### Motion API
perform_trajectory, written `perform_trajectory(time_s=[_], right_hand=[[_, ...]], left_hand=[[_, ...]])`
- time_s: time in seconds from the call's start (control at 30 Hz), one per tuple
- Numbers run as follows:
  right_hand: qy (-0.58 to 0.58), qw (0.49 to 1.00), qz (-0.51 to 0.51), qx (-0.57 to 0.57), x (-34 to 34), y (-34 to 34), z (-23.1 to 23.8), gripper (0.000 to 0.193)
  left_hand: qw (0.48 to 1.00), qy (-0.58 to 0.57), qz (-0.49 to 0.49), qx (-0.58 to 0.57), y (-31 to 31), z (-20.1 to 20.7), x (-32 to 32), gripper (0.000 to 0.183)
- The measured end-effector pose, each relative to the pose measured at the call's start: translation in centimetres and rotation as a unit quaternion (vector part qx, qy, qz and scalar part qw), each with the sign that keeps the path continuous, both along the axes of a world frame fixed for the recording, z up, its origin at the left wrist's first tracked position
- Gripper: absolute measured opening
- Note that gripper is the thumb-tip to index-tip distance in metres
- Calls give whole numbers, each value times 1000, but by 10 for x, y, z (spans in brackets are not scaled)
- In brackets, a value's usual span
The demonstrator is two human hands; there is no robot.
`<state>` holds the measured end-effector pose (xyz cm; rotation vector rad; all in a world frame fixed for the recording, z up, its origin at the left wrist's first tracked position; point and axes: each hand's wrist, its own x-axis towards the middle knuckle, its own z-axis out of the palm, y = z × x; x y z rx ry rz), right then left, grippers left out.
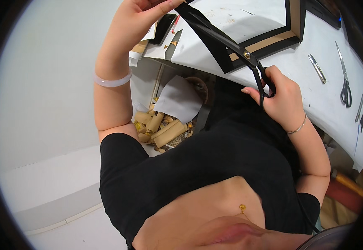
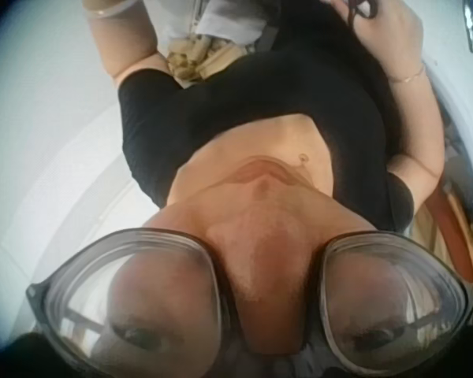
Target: The person trims black fabric around a rectangular frame using scissors, then uses a hot iron to press the fabric onto the frame edges. The person handles the frame, scissors, and iron throughout the process.
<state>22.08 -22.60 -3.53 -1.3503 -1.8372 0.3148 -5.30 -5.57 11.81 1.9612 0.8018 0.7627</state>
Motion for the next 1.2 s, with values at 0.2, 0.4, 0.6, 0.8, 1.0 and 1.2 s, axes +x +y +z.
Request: perform_trajectory(time_s=[0.2, 0.4, 0.6, 0.8, 1.0, 1.2], right_hand=[[2, 1000, -14, 3, -5, 10, -3, 50], [-28, 999, -37, 17, -7, 13, -3, 49], [-67, 994, -58, 67, -13, 21, -1, 48], [-112, 984, -89, 109, -14, 32, -1, 47], [-155, 961, -119, 196, -14, 45, -5, 50], [-188, 938, -149, 250, -17, 56, -5, 45]], left_hand=[[999, 8, 17, -40, -20, 20, 6, 16], [998, 11, -22, -50, -11, 16, -1, 18], [998, 29, -31, -48, 0, 12, -17, 24], [998, 41, -3, -45, -9, 22, -7, 34], [998, 12, -35, -52, 5, 15, -16, 36], [991, -53, -86, -85, 11, 9, -23, 37]])
